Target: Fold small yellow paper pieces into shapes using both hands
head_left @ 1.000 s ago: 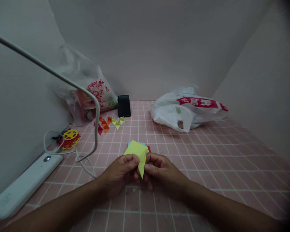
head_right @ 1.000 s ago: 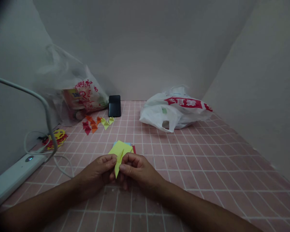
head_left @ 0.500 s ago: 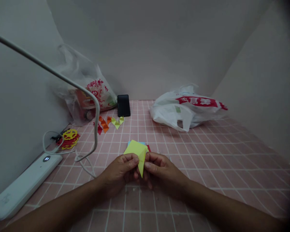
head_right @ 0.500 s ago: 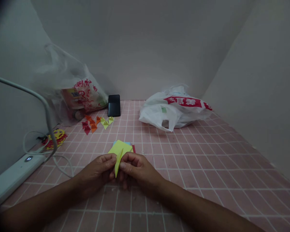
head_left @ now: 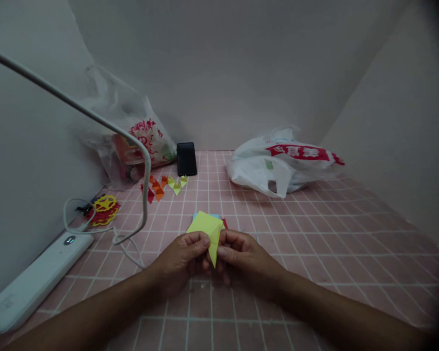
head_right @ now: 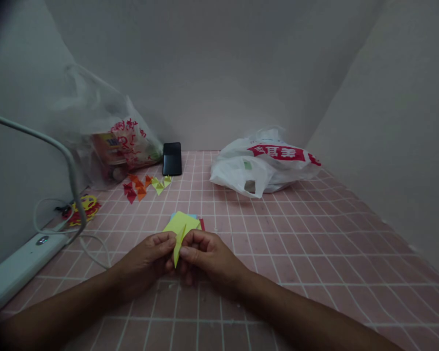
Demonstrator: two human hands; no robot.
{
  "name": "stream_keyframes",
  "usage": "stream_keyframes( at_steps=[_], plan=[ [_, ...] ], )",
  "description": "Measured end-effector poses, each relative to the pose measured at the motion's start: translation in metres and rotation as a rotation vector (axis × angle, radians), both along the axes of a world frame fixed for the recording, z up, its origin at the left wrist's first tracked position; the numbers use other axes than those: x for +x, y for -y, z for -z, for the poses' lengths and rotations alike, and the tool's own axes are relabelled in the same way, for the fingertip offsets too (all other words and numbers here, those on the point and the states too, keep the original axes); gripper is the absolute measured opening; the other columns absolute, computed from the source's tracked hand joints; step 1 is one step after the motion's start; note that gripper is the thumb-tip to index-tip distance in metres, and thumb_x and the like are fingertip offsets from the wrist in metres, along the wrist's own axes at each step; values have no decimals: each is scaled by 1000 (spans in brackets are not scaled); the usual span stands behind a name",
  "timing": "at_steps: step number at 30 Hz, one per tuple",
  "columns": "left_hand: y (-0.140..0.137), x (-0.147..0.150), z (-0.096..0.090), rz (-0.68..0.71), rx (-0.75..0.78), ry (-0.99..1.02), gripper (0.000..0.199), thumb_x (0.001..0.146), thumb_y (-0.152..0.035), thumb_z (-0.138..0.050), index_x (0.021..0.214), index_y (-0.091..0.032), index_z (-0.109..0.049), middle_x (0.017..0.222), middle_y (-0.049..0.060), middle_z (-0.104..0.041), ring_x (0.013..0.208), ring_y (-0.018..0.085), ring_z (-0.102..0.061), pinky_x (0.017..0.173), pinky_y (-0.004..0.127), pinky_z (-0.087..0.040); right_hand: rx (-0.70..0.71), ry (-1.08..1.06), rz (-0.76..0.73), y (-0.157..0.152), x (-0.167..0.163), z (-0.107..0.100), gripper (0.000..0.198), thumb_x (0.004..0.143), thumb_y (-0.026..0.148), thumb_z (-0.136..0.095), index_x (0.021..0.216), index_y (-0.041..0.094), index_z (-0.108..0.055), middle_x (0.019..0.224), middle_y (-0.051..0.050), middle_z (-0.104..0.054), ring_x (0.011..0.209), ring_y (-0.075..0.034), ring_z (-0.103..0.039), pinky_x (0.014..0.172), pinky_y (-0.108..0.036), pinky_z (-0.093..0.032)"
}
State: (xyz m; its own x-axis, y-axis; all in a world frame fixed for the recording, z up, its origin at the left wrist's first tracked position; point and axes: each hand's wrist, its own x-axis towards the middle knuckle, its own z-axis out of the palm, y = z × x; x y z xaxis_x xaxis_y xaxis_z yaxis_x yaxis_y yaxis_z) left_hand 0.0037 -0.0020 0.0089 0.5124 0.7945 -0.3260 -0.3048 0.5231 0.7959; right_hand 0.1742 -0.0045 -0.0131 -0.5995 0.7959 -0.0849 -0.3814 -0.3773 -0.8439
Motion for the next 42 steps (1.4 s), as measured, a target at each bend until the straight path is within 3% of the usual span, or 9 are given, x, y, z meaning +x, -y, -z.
stream_keyframes(
  at_steps=[7, 15, 42],
  plan=[
    [0, 0, 1, -15, 5, -21, 32, 79, -39, -72, 67, -14, -57, 53, -1, -56, 51, 9, -50, 54, 21, -39, 0, -3, 11, 1, 1, -1, 25, 84, 36, -70, 83, 15, -57, 71, -2, -66, 48, -7, -56, 45, -18, -45],
    [-2, -1, 3, -135, 86, -106, 30, 75, -37, -74, 66, -14, -59, 57, -1, -59, 51, 8, -48, 54, 21, -36, -23, 52, 76, 1, 1, -8, 24, 84, 35, -68, 79, 15, -56, 64, 0, -62, 46, -7, -54, 44, -18, -44],
    [-2, 0, 3, -36, 5, -54, 30, 79, -37, -72, 67, -13, -58, 55, 1, -61, 50, 9, -52, 54, 20, -40, 5, 25, 22, 0, 1, -1, 25, 84, 36, -69, 82, 15, -55, 69, -1, -64, 50, -7, -55, 47, -19, -45]
  ],
)
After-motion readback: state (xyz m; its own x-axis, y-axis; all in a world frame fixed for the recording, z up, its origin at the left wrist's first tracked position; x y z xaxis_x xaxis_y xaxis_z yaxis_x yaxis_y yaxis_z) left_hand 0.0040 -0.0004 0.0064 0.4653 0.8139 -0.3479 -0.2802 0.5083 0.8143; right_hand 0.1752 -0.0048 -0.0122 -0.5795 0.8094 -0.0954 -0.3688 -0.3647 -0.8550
